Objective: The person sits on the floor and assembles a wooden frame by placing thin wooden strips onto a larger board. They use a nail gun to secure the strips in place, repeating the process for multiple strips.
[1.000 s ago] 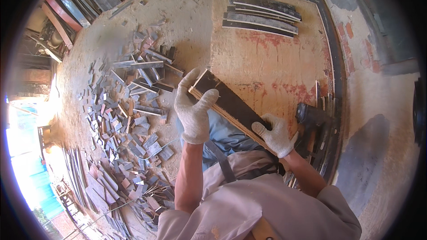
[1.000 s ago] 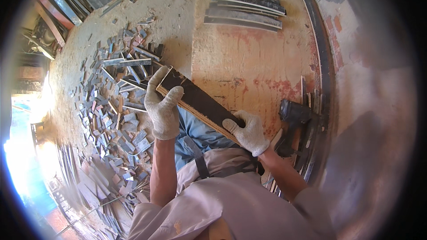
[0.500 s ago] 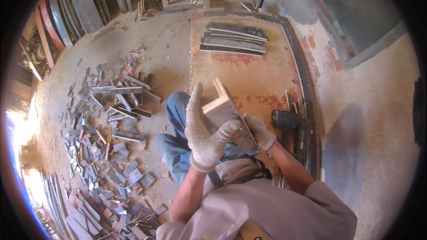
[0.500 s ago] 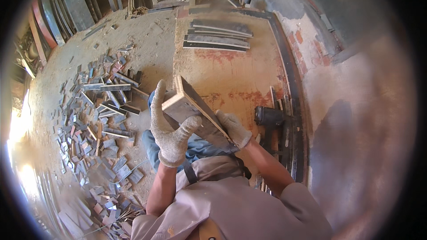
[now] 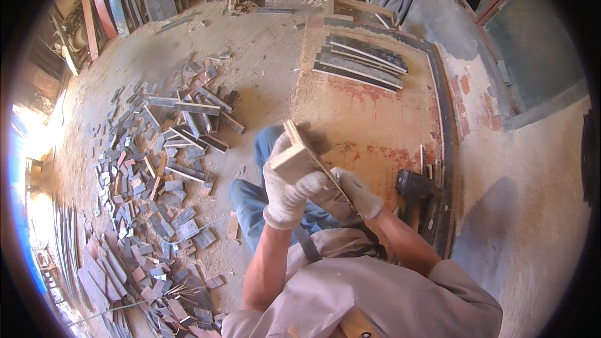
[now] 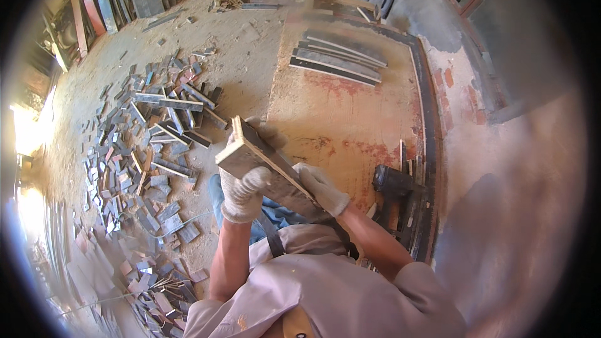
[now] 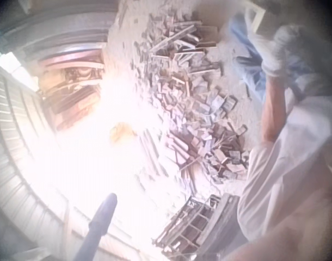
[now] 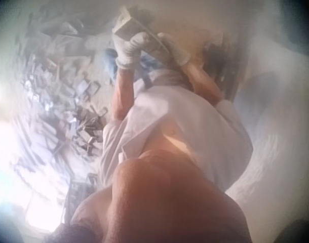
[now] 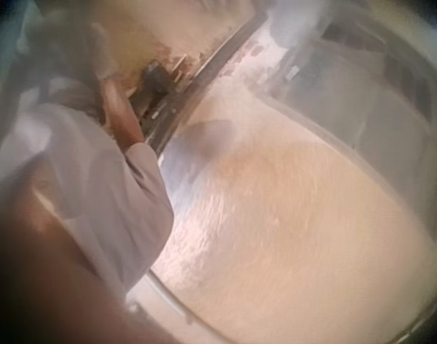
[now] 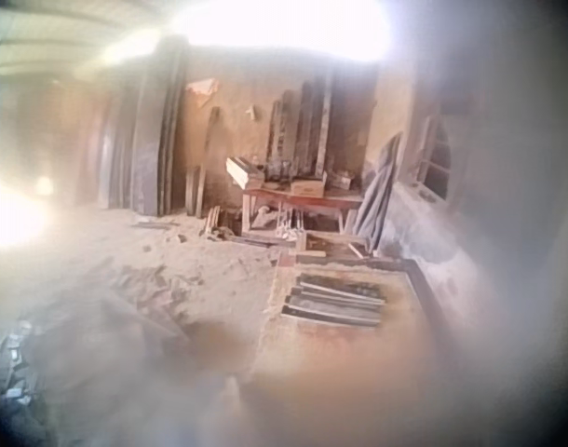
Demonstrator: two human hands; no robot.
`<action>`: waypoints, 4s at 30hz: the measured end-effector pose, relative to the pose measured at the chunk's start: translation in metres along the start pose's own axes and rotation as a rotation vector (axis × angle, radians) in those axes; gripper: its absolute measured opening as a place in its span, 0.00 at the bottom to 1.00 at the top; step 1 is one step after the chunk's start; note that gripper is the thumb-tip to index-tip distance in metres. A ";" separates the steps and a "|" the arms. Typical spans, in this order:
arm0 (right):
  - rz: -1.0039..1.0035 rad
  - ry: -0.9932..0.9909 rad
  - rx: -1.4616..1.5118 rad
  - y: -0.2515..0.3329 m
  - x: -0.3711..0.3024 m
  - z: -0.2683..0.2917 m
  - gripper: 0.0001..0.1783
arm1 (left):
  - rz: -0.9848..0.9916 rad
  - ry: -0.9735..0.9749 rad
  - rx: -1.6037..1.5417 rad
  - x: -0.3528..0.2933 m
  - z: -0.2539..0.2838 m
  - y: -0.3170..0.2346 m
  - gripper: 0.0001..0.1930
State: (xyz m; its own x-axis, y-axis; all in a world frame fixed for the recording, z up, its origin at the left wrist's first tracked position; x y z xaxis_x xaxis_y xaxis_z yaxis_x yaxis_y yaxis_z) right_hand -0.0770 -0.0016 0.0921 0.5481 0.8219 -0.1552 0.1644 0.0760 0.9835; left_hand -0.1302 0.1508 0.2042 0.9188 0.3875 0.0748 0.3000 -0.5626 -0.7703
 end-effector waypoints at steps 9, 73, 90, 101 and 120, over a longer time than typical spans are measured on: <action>0.416 -0.393 -1.020 0.082 -0.037 -0.036 0.52 | 0.026 -0.053 -0.320 0.028 0.058 0.021 0.58; -0.428 -0.459 0.259 -0.111 -0.016 0.059 0.15 | 0.348 -0.271 -0.400 0.005 0.109 0.115 0.13; -0.461 -0.436 0.221 -0.115 -0.015 0.062 0.17 | -0.049 -0.548 1.287 0.024 0.055 0.035 0.11; -0.485 -0.450 0.224 -0.111 -0.014 0.058 0.14 | -0.063 -0.548 1.426 0.021 0.063 0.043 0.10; -0.464 -0.444 0.139 -0.120 -0.011 0.062 0.17 | -0.459 -0.420 1.484 -0.004 0.079 0.044 0.20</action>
State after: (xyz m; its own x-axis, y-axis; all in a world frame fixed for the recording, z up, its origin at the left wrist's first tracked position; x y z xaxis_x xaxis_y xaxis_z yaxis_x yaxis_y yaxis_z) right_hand -0.0520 -0.0549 -0.0297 0.6765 0.4078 -0.6133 0.5530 0.2687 0.7887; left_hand -0.1407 0.1824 0.1196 0.6186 0.6194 0.4834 -0.2142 0.7248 -0.6548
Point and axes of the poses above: each hand's wrist, its own x-axis towards the middle knuckle, its own z-axis out of the back of the hand, y = z × x, the point moved 9 cm from there along x, towards the middle knuckle, and after that the axes turned 3 degrees about z, right-handed, at the moved point
